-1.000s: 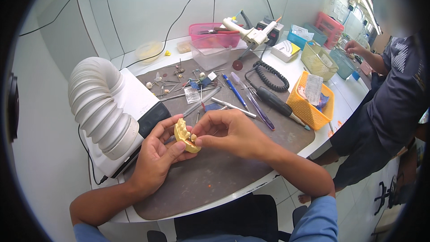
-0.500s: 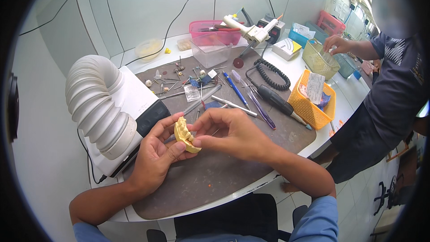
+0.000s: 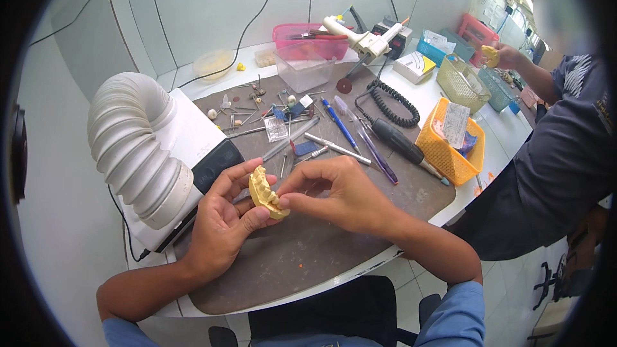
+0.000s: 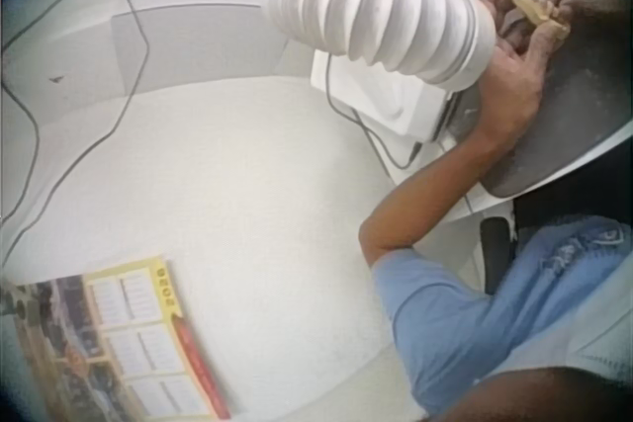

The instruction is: The person uses a rotary tool to grind and shape a small yellowish dental component, then brushes it with a small brush. They place the component into a yellow dental mold and inspect the fit. The person then uses the rotary tool again to refine the component and the mold.

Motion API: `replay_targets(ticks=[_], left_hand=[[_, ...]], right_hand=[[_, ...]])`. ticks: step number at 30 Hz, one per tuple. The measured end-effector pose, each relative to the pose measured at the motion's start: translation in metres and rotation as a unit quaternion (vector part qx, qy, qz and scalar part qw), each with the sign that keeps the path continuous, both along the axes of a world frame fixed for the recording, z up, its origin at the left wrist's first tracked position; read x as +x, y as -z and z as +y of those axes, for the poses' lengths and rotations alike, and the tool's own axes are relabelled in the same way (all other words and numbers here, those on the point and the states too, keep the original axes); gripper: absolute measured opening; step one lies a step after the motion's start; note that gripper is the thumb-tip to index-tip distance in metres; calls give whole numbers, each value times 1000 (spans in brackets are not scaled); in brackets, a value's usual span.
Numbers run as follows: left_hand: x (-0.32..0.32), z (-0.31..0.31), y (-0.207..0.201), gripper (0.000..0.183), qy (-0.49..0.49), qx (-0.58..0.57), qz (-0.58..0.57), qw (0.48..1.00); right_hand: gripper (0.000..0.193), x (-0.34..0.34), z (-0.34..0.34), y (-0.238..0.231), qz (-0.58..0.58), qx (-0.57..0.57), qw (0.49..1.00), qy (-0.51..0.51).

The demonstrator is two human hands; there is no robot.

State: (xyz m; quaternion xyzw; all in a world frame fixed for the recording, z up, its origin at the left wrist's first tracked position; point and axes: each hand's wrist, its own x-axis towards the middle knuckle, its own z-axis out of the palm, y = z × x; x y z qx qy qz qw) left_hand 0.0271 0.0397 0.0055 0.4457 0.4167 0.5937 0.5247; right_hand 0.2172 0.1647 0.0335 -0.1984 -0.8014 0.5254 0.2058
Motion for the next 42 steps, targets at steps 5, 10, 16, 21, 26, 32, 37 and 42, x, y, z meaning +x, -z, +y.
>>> replay_targets(ticks=[5, 10, 16, 21, 26, 32, 37, 42], left_hand=[[0, -2, 1, 69, -12, 2, 6, 1000], [2, -4, 4, 69, -28, 19, 42, 999], [2, -2, -2, 66, -4, -10, 7, 1000], [-2, 1, 0, 56, 67, -45, -129, 988], [-7, 2, -1, 50, 113, -81, -229, 963], [-8, 4, 3, 45, 88, -106, -192, 972], [-6, 1, -5, 37, 40, -136, -156, 978], [-6, -3, -5, 27, -27, -116, -69, 990]], right_hand=[[11, -1, -4, -2, 11, 59, 998, -1], [13, 3, -2, 3, 26, 59, 998, -28], [9, 2, -6, 1, 25, 36, 999, 10], [34, 1, -8, -5, 37, 185, 981, 50], [73, -5, -10, -6, 75, 342, 934, 62], [77, -9, -10, 7, 75, 343, 936, 23], [78, -9, -20, 8, 97, 307, 945, 56], [81, -6, -21, 9, 99, 321, 939, 68]])
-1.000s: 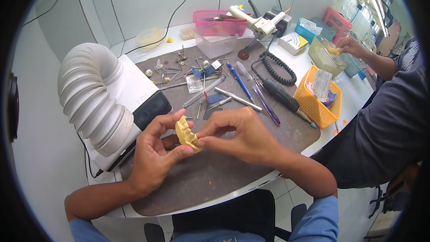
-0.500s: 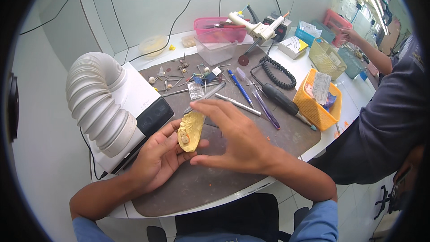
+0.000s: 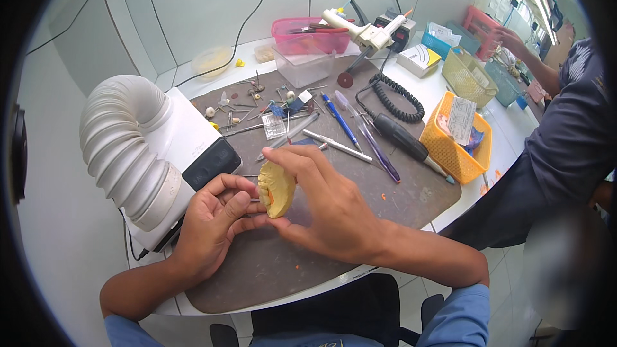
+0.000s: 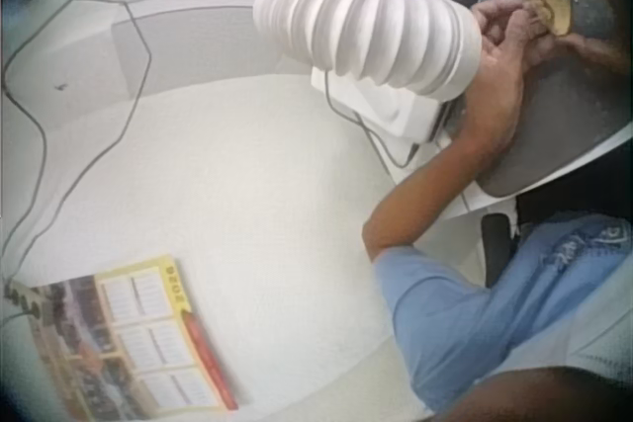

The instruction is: The person uses a rotary tool to grind and shape a small yellowish dental component, then brushes it with a small brush. They place the component into a yellow dental mold and inspect the fit. The person then uses the rotary tool again to refine the component and the mold.

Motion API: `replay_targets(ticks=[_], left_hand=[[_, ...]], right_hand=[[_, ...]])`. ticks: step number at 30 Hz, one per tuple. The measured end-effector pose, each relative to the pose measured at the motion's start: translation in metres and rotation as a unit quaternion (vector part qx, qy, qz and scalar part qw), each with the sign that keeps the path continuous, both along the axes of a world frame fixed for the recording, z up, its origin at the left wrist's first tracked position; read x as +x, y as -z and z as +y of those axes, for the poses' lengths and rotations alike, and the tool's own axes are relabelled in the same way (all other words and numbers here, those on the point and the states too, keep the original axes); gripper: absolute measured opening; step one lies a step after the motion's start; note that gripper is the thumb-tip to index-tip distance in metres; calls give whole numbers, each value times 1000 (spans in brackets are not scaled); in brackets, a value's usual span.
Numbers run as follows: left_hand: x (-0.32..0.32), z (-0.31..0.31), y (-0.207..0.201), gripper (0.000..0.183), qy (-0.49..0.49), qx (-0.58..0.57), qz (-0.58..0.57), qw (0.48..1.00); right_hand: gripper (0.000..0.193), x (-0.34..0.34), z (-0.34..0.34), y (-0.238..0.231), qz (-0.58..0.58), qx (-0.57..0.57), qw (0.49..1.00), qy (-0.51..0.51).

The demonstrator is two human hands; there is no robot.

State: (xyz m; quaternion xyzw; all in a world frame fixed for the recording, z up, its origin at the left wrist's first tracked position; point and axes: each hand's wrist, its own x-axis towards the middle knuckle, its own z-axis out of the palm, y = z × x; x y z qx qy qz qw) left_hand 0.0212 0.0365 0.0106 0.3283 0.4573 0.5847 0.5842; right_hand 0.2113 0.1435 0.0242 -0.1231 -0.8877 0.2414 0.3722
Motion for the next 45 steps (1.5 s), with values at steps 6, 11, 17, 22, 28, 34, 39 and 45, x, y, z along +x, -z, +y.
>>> replay_targets(ticks=[6, 11, 17, 22, 28, 34, 39, 45], left_hand=[[-1, 0, 0, 23, 15, -7, -2, 1000], [-1, 0, -4, 23, 32, -18, 10, 999], [-4, -1, -6, 21, 41, -25, 2, 999], [-5, -1, -5, 18, 47, -11, -16, 999], [-4, 0, 0, 18, 36, -6, 12, 999], [-4, 0, -5, 19, 44, -45, 29, 998], [-7, 0, -6, 19, 51, -48, 14, 997], [-7, 0, -4, 20, 53, -42, 9, 998]], right_hand=[[79, -1, -1, -1, -6, 30, 999, -13], [78, -2, -2, 0, 1, 35, 999, -27], [78, -3, -3, -1, -5, 45, 999, -30], [78, -2, -3, -2, -2, 31, 999, -28], [77, -3, -3, -5, -3, 42, 999, -27], [76, -3, -2, 0, -7, 48, 998, -27], [77, -4, -4, -1, 0, 49, 998, -29], [77, -3, -4, -3, -3, 45, 999, -19]])
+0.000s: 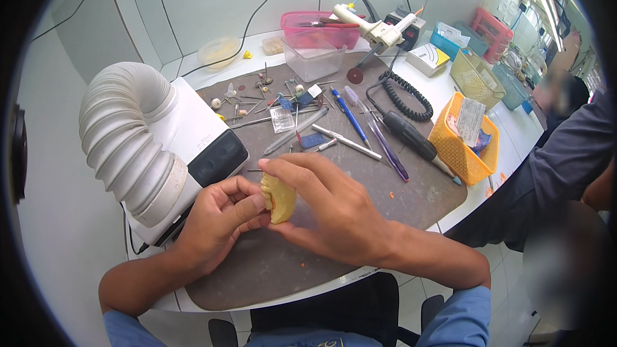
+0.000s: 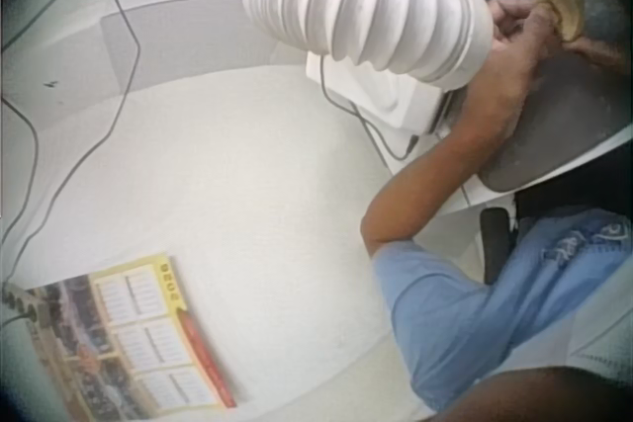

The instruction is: The person uses a rotary tool to grind and shape a small yellowish dental component, then brushes it with a small brush. They place the component into a yellow dental mold and inspect the fit. The person then uses the rotary tool again to refine the component and the mold.

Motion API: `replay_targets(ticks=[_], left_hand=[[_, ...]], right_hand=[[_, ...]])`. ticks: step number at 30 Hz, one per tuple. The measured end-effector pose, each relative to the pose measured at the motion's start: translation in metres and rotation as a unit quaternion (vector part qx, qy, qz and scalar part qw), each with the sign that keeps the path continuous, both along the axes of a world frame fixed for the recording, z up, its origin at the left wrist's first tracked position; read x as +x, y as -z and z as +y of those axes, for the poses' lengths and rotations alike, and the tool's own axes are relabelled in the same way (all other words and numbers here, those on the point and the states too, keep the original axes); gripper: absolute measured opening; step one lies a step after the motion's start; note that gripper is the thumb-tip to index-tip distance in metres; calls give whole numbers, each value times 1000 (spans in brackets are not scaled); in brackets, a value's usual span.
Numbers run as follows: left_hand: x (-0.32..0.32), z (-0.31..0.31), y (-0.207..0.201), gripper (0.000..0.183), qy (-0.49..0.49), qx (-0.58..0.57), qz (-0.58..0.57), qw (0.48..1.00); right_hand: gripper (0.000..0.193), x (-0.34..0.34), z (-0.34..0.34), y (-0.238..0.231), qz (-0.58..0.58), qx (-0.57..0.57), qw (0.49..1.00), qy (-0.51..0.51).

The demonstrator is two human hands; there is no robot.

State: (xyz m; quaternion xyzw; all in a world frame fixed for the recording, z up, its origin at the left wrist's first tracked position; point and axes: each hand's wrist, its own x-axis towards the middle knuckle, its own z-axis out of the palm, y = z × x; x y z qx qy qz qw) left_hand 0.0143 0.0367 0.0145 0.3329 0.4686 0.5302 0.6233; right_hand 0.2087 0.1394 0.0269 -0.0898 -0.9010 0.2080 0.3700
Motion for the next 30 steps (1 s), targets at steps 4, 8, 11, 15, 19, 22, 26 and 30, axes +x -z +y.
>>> replay_targets(ticks=[4, 8, 11, 15, 19, 22, 26, 30], left_hand=[[0, -1, -2, 20, 1, -7, 11, 1000], [2, 0, -2, 20, -4, -11, 29, 999], [3, -2, 1, 19, -13, 5, 37, 999], [3, -2, 0, 19, -15, 7, 41, 999], [3, 0, -2, 21, -8, 5, 25, 1000], [4, 1, -1, 22, -20, 9, -5, 1000], [3, 1, 2, 20, -13, 18, -29, 999], [-1, 0, 4, 17, 1, 16, -25, 1000]], right_hand=[[77, -1, 0, 2, -4, 4, 1000, -3], [76, -1, -1, 4, -6, 9, 1000, -3], [76, -1, -1, 3, -3, 6, 1000, -4], [77, -1, 0, 3, -3, 8, 1000, -3], [77, 1, 0, 4, -6, 13, 1000, 0], [77, 0, 1, 3, 1, 7, 1000, -3], [77, 2, 1, 3, 4, 5, 1000, 0], [76, 1, 1, 2, 14, 13, 1000, -15]])
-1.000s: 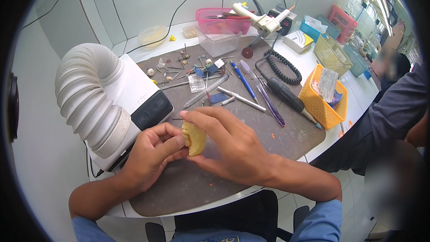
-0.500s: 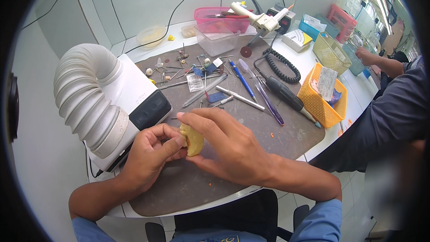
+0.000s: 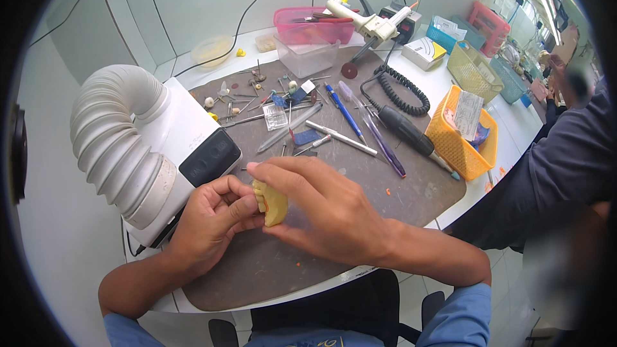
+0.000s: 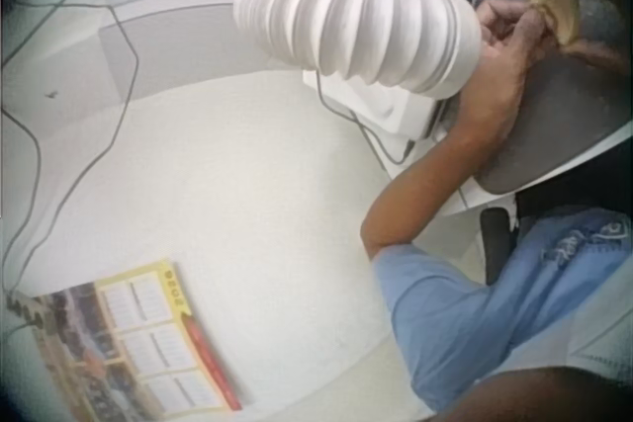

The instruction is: The person uses a rotary tool to grind and shape a small yellowish dental component, then brushes it with a small brush. They place the component into a yellow dental mold and inspect the fit. The person then uses the rotary tool again to refine the component and the mold.

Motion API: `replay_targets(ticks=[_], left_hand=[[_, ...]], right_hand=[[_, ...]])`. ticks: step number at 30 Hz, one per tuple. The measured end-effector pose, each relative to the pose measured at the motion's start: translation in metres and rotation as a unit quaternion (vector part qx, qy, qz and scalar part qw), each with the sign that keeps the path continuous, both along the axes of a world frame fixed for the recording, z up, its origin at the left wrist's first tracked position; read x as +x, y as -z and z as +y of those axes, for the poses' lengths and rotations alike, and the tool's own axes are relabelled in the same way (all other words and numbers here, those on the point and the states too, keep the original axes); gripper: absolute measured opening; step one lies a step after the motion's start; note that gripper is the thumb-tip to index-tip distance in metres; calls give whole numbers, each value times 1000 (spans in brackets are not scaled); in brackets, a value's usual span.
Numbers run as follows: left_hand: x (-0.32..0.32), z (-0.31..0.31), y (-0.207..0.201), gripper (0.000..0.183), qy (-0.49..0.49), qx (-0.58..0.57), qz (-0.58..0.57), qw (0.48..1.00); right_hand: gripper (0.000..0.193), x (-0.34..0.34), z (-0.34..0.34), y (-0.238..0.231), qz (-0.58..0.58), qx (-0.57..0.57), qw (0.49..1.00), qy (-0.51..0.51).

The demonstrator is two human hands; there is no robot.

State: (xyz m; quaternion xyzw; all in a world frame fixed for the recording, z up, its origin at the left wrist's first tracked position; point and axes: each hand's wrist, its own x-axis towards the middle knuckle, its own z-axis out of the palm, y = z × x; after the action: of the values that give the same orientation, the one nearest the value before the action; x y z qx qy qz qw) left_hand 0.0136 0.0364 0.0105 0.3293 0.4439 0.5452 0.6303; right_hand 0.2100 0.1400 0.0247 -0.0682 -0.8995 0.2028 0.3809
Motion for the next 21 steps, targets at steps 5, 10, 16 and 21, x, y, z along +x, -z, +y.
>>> replay_targets(ticks=[5, 10, 16, 21], left_hand=[[-1, 1, 1, 14, 12, -9, 20, 1000], [-5, 3, 2, 15, 52, -15, -6, 999], [-5, 1, -1, 17, 77, -42, -9, 996], [0, -3, -4, 20, 79, -29, -98, 992]], right_hand=[[74, 1, 1, 2, 3, 20, 1000, -19], [76, 4, 1, -1, -6, -4, 1000, -25], [74, 7, 4, 4, -1, -47, 998, -29], [73, 8, 4, 6, 16, -69, 997, -41]])
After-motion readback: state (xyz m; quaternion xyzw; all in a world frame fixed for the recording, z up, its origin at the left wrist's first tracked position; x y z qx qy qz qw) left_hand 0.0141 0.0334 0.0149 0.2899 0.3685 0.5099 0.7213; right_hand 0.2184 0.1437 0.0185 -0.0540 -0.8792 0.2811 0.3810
